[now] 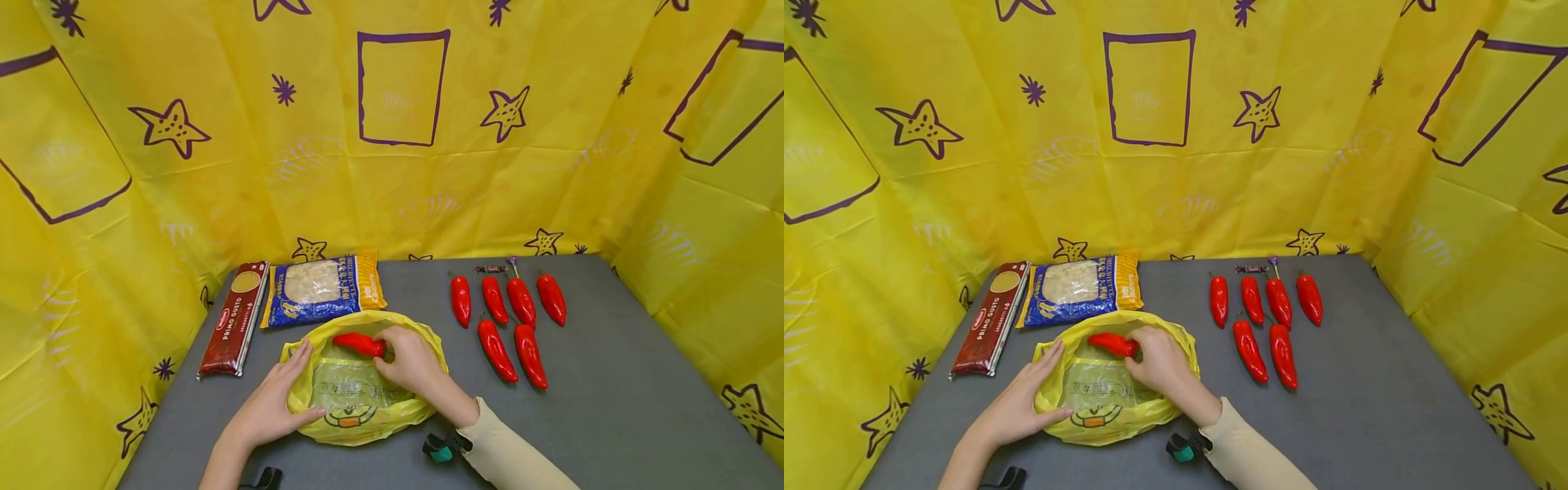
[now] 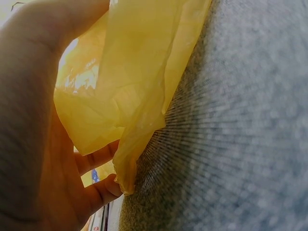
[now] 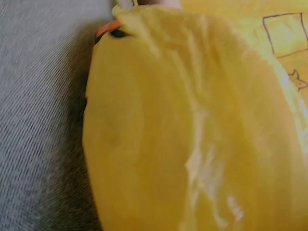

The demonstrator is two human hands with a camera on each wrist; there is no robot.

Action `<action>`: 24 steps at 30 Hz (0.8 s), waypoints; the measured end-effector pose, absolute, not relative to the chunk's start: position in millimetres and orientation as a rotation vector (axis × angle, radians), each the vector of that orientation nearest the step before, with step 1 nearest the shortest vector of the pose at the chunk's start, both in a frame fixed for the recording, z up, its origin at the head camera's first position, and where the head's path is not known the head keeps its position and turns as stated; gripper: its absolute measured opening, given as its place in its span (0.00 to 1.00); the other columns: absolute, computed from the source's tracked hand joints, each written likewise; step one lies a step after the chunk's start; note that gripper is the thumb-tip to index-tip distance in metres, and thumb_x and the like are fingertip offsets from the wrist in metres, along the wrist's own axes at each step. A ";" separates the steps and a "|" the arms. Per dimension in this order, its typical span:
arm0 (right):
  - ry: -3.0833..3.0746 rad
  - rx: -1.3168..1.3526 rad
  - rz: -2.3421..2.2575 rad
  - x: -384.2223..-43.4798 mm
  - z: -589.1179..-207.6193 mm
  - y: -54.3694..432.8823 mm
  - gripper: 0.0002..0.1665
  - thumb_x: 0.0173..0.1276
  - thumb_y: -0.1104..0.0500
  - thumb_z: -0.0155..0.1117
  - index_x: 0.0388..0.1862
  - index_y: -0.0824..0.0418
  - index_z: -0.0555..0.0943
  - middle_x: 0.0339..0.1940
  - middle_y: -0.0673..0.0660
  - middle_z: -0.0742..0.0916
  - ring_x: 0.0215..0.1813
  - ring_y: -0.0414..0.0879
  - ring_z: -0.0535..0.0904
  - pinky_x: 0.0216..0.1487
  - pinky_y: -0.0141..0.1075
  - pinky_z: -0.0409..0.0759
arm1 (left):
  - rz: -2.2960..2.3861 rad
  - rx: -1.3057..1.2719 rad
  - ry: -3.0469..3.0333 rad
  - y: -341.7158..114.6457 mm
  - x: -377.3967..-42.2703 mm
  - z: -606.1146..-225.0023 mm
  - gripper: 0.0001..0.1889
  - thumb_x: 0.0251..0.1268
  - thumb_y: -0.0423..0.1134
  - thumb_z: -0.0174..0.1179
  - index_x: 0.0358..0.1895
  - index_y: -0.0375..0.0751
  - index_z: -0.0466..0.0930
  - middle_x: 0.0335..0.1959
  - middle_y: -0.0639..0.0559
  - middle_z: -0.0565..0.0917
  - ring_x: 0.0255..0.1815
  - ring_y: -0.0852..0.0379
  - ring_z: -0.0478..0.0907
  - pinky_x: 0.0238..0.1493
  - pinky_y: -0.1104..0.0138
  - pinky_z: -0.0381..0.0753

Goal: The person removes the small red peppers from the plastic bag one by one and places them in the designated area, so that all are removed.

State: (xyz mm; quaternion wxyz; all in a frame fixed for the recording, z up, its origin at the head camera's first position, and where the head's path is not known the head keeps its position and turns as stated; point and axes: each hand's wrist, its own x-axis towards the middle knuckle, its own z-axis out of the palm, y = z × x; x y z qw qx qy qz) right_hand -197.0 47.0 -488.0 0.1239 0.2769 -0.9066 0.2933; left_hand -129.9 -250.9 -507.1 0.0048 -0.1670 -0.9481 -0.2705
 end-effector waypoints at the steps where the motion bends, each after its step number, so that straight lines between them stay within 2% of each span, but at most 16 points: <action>1: -2.629 0.809 0.854 -195.9 -486.4 47.4 0.17 0.60 0.58 0.80 0.48 0.57 0.90 0.46 0.51 0.91 0.45 0.45 0.85 0.48 0.40 0.85 | -0.847 -0.525 -2.968 -250.8 -129.7 -506.7 0.60 0.57 0.69 0.74 0.87 0.46 0.54 0.88 0.49 0.53 0.81 0.27 0.60 0.73 0.31 0.65; 7: -2.524 0.839 0.897 -190.3 -474.9 50.9 0.16 0.58 0.58 0.81 0.46 0.57 0.90 0.43 0.50 0.92 0.44 0.46 0.82 0.45 0.39 0.83 | -0.852 -0.536 -2.957 -250.5 -128.5 -505.9 0.60 0.57 0.68 0.74 0.87 0.44 0.54 0.88 0.48 0.53 0.82 0.28 0.58 0.75 0.30 0.61; 18: -2.421 0.779 1.186 -183.3 -447.9 66.4 0.15 0.58 0.60 0.80 0.46 0.59 0.90 0.42 0.50 0.93 0.40 0.47 0.80 0.40 0.36 0.77 | -0.837 -0.524 -2.965 -250.7 -129.5 -505.9 0.60 0.57 0.69 0.74 0.87 0.46 0.53 0.88 0.49 0.53 0.80 0.26 0.61 0.72 0.30 0.67; 24: -2.386 0.681 1.333 -183.0 -431.8 80.7 0.16 0.59 0.61 0.81 0.47 0.58 0.90 0.33 0.49 0.87 0.35 0.45 0.72 0.35 0.34 0.69 | -0.848 -0.530 -2.961 -251.1 -129.1 -506.6 0.60 0.57 0.68 0.74 0.87 0.45 0.53 0.88 0.48 0.53 0.82 0.27 0.57 0.74 0.29 0.61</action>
